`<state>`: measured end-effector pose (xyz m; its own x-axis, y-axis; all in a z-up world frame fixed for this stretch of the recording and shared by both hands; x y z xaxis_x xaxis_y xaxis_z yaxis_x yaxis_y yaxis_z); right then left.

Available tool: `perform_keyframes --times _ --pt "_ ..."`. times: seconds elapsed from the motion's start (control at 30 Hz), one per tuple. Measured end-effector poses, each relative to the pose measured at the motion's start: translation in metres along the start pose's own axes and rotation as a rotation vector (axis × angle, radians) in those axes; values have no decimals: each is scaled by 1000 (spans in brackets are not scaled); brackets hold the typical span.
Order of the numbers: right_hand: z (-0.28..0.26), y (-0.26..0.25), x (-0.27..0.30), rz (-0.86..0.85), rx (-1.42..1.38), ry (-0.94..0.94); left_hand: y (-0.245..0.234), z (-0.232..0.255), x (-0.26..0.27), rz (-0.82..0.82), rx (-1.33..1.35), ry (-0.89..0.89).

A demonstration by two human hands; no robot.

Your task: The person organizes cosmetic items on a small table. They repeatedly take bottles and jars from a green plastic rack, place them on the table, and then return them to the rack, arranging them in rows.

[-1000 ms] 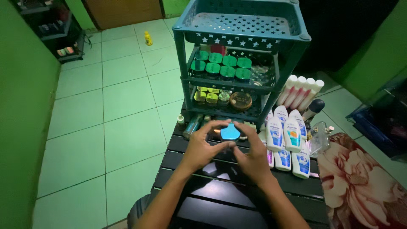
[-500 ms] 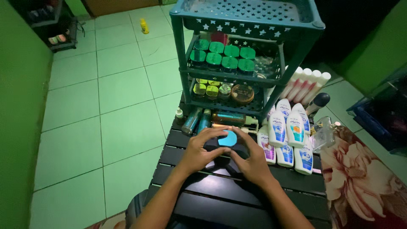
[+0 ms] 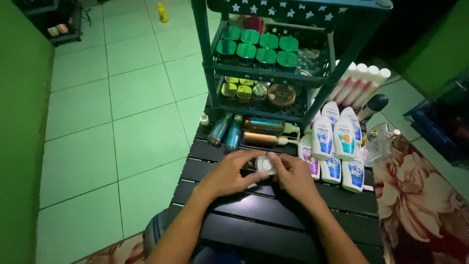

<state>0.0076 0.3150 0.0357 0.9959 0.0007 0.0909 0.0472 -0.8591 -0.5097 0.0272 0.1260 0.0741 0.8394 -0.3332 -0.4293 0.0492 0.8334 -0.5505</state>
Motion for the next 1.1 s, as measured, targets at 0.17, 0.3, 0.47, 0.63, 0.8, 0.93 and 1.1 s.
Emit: perform_keyframes --times 0.17,0.3,0.47,0.63,0.8,0.93,1.1 --pt "-5 3 2 13 25 -8 4 3 3 -42 -169 -13" --pt "-5 6 3 83 38 -11 6 -2 2 -11 -185 37" --pt "-7 10 4 142 2 -214 6 -8 6 37 -225 60" --pt "-5 13 4 211 28 -259 7 -4 5 6 -343 34" --pt "-9 11 7 247 34 -285 3 6 5 11 -341 30" --pt "-5 13 6 270 30 -214 0 13 5 52 -338 100" --pt "-12 13 10 292 16 -302 -1 17 7 41 -346 131"
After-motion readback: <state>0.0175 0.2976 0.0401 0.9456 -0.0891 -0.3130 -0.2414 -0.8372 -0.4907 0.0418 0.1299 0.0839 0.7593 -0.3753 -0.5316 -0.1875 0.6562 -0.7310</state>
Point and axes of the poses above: each hand's wrist, its own x-axis away from the middle knuckle, its own y-axis out of the palm, z = x × y, the point moved 5 cm from there along -x, towards the middle knuckle, and after that the axes turned 7 degrees about z, right-handed, at the moved point
